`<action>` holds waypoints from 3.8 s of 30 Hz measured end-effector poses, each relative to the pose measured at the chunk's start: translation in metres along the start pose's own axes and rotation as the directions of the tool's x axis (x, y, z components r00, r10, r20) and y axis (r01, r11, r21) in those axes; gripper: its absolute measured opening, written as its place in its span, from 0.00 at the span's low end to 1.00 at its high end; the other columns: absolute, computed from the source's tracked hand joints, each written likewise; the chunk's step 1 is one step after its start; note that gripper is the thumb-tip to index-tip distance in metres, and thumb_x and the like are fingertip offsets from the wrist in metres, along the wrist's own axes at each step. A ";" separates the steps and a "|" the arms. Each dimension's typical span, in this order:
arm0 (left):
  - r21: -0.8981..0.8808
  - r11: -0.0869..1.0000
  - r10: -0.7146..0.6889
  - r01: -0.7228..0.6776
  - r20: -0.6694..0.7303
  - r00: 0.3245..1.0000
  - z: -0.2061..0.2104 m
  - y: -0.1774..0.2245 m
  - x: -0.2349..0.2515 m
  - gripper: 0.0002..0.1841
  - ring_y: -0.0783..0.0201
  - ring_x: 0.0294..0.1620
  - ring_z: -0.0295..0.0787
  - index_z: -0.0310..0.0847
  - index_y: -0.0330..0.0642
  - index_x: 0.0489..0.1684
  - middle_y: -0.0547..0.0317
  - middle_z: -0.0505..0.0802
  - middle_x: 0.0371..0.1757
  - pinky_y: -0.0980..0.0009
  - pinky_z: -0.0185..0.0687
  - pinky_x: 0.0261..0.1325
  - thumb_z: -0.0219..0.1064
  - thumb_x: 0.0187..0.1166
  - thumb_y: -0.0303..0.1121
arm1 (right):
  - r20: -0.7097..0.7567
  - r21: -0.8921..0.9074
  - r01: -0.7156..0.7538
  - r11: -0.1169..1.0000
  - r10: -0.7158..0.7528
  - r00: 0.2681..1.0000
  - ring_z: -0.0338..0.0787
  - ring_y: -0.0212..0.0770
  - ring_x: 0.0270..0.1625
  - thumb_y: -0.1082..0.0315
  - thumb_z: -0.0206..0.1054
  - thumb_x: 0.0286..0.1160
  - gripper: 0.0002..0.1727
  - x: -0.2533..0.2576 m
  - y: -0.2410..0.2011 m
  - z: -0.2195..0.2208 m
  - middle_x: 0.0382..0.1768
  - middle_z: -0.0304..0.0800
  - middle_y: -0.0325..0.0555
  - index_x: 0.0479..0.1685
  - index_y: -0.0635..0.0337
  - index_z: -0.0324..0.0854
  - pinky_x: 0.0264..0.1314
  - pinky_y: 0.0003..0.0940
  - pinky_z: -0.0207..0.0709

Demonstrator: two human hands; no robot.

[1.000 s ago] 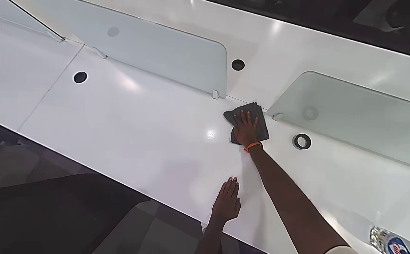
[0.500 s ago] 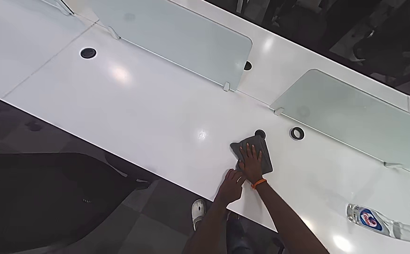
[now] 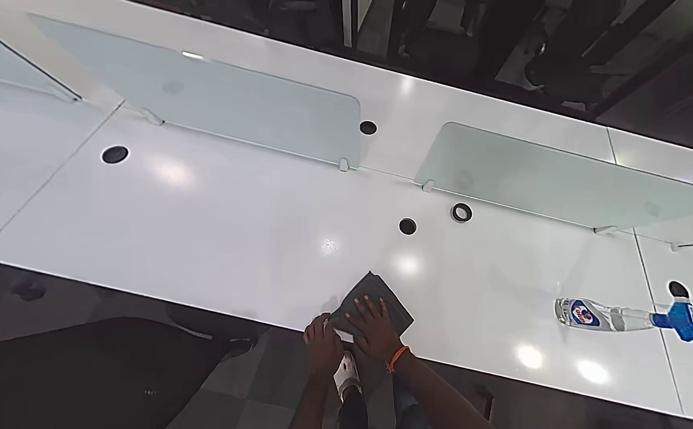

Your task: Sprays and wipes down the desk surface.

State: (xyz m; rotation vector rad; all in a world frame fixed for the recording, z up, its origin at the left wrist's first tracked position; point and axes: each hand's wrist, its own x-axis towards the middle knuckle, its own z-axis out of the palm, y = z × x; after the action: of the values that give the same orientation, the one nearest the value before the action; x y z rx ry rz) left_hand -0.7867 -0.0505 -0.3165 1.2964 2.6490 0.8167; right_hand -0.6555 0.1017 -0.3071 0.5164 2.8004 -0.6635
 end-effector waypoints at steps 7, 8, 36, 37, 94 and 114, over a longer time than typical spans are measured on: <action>-0.006 0.981 0.190 -0.193 0.213 0.958 0.032 0.059 0.055 0.19 0.44 0.76 0.78 0.89 0.49 0.60 0.50 0.86 0.72 0.41 0.70 0.76 0.58 0.73 0.32 | -0.292 -0.015 -0.433 0.901 0.411 0.864 0.53 0.51 0.95 0.37 0.52 0.77 0.34 -0.090 0.069 0.001 0.92 0.60 0.33 0.86 0.23 0.68 0.90 0.73 0.39; -0.002 0.977 0.207 -0.212 0.230 0.951 0.039 0.065 0.064 0.19 0.45 0.76 0.78 0.89 0.50 0.60 0.52 0.86 0.72 0.41 0.70 0.76 0.59 0.73 0.32 | -0.330 -0.022 -0.493 0.870 0.459 0.825 0.53 0.51 0.95 0.36 0.50 0.77 0.35 -0.101 0.079 0.001 0.92 0.60 0.34 0.87 0.24 0.67 0.90 0.73 0.40; 0.034 0.871 0.442 -0.490 0.383 0.811 0.086 0.062 0.117 0.28 0.60 0.92 0.60 0.78 0.55 0.79 0.66 0.73 0.88 0.52 0.58 0.88 0.45 0.83 0.49 | -0.460 0.102 -0.783 0.614 0.727 0.511 0.59 0.61 0.91 0.32 0.50 0.68 0.41 -0.010 0.160 -0.056 0.88 0.66 0.50 0.83 0.35 0.74 0.84 0.76 0.43; 0.035 0.873 0.436 -0.486 0.391 0.810 0.085 0.061 0.116 0.28 0.60 0.92 0.59 0.78 0.56 0.79 0.66 0.73 0.88 0.52 0.58 0.88 0.45 0.83 0.49 | -0.422 0.147 -0.764 0.629 0.738 0.526 0.59 0.62 0.91 0.31 0.51 0.68 0.41 -0.014 0.157 -0.063 0.87 0.67 0.51 0.83 0.36 0.75 0.83 0.77 0.44; -0.012 0.891 0.424 -0.454 0.378 0.823 0.082 0.064 0.118 0.27 0.65 0.93 0.57 0.76 0.58 0.80 0.70 0.70 0.90 0.56 0.56 0.89 0.49 0.83 0.48 | -0.081 0.051 -0.451 0.891 0.454 0.887 0.67 0.55 0.86 0.46 0.83 0.58 0.48 0.131 0.225 -0.199 0.84 0.72 0.43 0.86 0.42 0.70 0.78 0.64 0.64; -0.002 0.883 0.436 -0.469 0.372 0.819 0.083 0.065 0.120 0.27 0.64 0.92 0.57 0.76 0.57 0.80 0.69 0.70 0.90 0.55 0.56 0.89 0.48 0.84 0.48 | -0.485 0.346 -0.242 0.907 0.393 0.781 0.75 0.53 0.84 0.68 0.54 0.82 0.21 -0.002 0.213 -0.098 0.74 0.85 0.49 0.64 0.64 0.87 0.92 0.64 0.51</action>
State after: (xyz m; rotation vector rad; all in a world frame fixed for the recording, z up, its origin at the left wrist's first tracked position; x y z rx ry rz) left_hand -0.7925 0.1078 -0.3371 1.9319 2.1322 0.4304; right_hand -0.5849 0.3246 -0.3045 1.4119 3.0043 -0.9414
